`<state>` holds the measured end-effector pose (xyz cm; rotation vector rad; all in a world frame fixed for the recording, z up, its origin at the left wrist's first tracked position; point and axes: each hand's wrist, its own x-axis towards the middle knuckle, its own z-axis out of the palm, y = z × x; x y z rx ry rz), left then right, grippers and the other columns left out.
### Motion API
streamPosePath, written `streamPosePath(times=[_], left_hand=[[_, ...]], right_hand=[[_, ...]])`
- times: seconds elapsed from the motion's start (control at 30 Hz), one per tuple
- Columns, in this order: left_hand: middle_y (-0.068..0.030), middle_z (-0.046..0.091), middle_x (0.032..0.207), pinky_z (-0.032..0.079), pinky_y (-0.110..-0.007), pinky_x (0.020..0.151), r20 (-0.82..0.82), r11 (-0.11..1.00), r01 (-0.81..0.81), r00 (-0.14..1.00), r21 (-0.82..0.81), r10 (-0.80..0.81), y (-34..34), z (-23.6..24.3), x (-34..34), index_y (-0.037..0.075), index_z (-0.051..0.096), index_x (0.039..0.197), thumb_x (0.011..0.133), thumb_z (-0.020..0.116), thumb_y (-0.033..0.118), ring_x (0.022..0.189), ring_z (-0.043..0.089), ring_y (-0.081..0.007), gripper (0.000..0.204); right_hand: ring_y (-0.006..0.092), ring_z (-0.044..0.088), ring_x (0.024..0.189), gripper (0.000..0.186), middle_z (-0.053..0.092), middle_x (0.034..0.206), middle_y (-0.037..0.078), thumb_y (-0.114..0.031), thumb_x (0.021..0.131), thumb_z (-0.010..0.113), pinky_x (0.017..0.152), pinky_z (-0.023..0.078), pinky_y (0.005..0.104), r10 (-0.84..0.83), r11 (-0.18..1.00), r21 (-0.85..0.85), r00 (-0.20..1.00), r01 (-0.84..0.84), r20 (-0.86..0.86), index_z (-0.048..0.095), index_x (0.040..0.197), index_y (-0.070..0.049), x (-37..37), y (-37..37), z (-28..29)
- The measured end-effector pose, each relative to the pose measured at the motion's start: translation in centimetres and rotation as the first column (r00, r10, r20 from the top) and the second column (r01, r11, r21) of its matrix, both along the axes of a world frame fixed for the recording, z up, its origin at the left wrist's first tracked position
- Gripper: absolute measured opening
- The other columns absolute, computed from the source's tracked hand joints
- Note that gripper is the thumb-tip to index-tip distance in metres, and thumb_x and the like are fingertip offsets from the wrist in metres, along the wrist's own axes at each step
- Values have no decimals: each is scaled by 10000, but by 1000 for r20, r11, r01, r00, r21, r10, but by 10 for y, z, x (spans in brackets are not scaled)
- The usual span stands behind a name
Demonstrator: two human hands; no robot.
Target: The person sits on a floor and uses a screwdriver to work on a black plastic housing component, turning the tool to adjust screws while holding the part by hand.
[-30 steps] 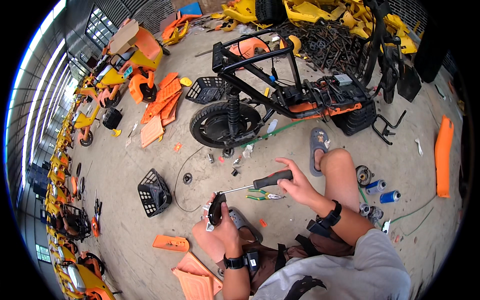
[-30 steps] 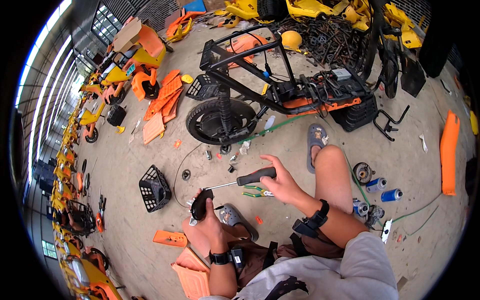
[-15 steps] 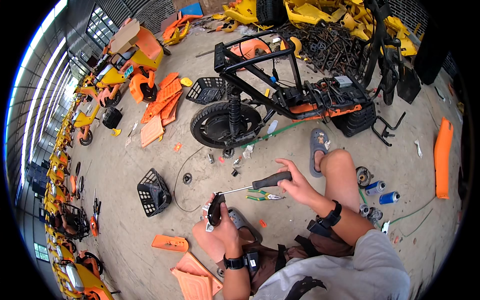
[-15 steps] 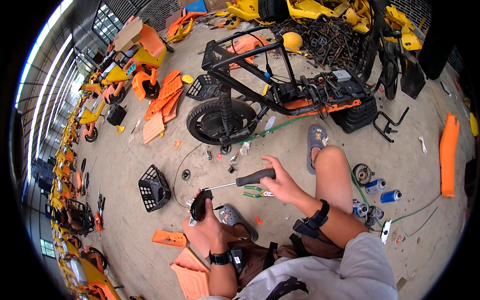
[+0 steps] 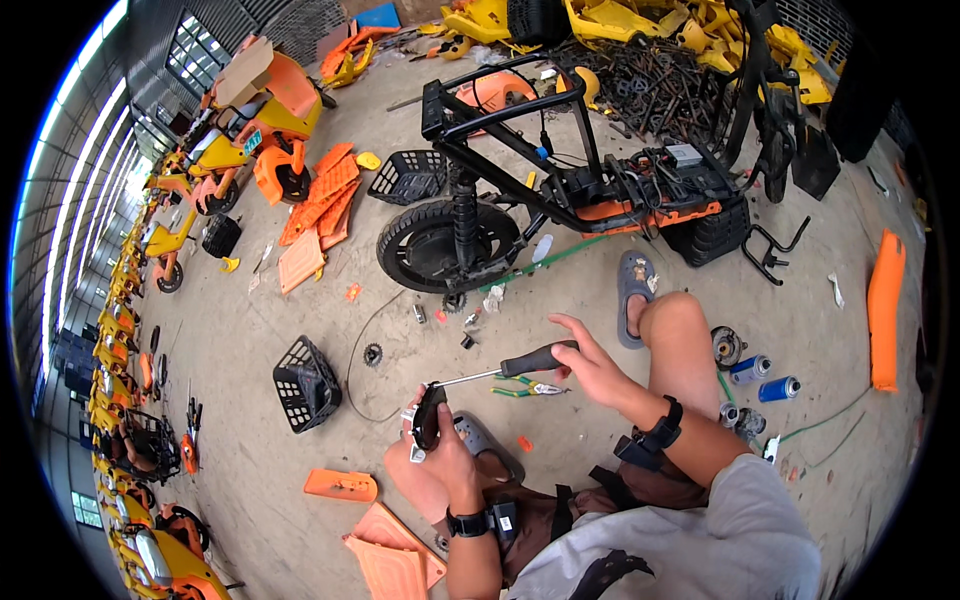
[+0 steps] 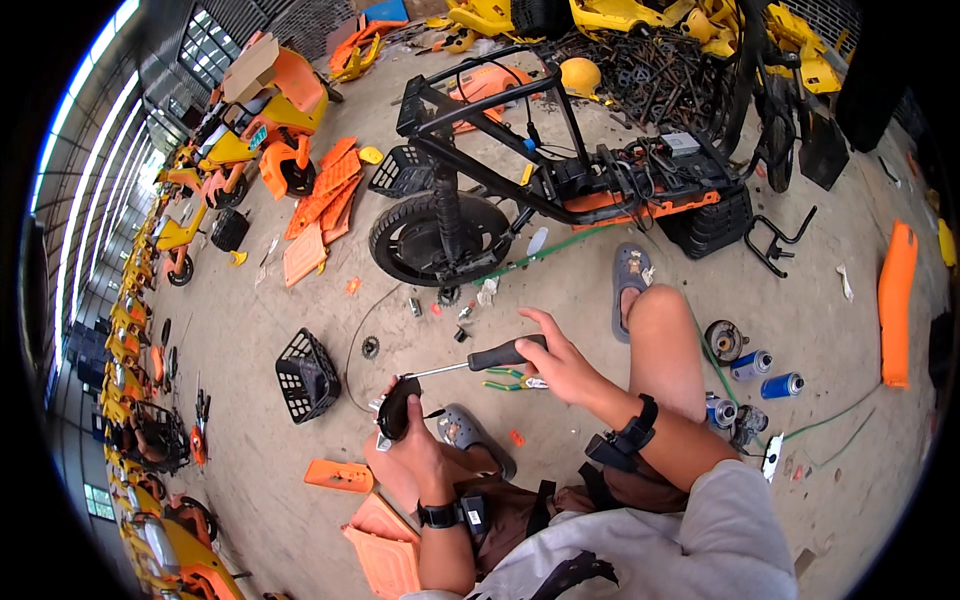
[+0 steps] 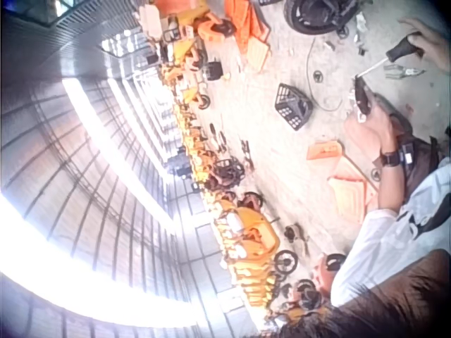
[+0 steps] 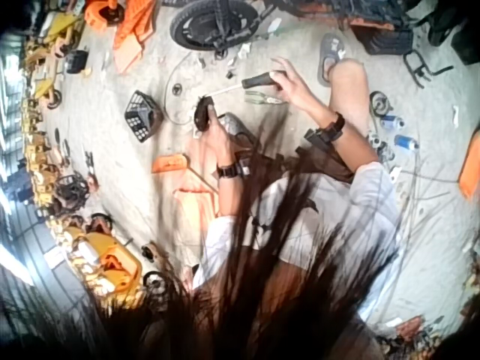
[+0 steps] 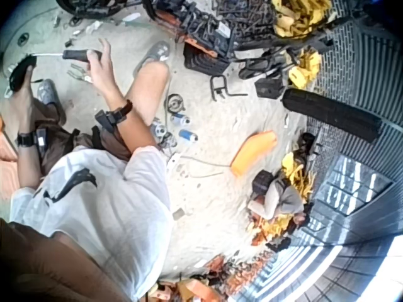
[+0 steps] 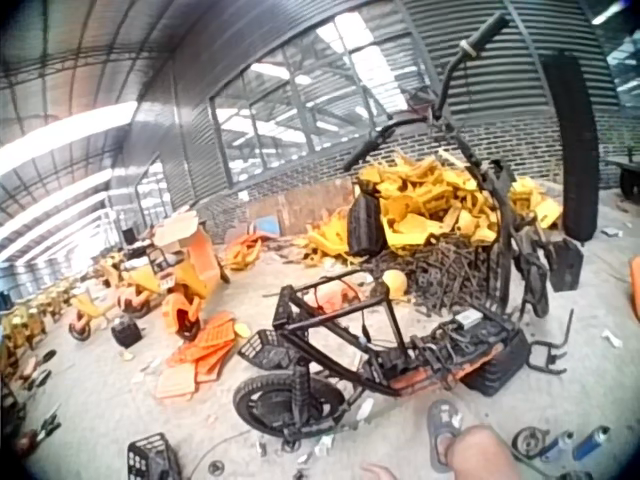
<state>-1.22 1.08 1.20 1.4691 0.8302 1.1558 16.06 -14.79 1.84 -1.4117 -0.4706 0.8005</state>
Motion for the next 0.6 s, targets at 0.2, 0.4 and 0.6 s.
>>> streamPosePath(times=[0.2,0.4,0.6], left_hand=[[-138,607,1272,473,-315,979,-49,999,-9,999,35,11,0,-1,1,-33,535,1235,898,601,-72,1130,593,-207,346],[-168,589,1280,462,-365,1047,-73,998,-23,997,-54,19,-2,11,3,-72,531,1225,896,593,-94,1176,576,-243,336],[-174,594,1271,465,-370,1045,-71,998,-31,997,-46,27,-4,11,5,-74,532,1217,889,594,-100,1166,583,-244,335]], right_hand=[[102,521,736,508,525,907,48,-206,1003,499,697,453,253,11,998,-69,998,-15,-59,317,1467,-109,-1,0,13],[150,564,771,546,594,966,102,-268,966,545,705,471,303,19,999,-49,988,-11,156,355,1452,-111,-3,-2,6],[136,560,723,550,588,986,98,-270,980,555,678,480,297,-15,998,70,991,6,135,335,1463,-126,1,-1,-19]])
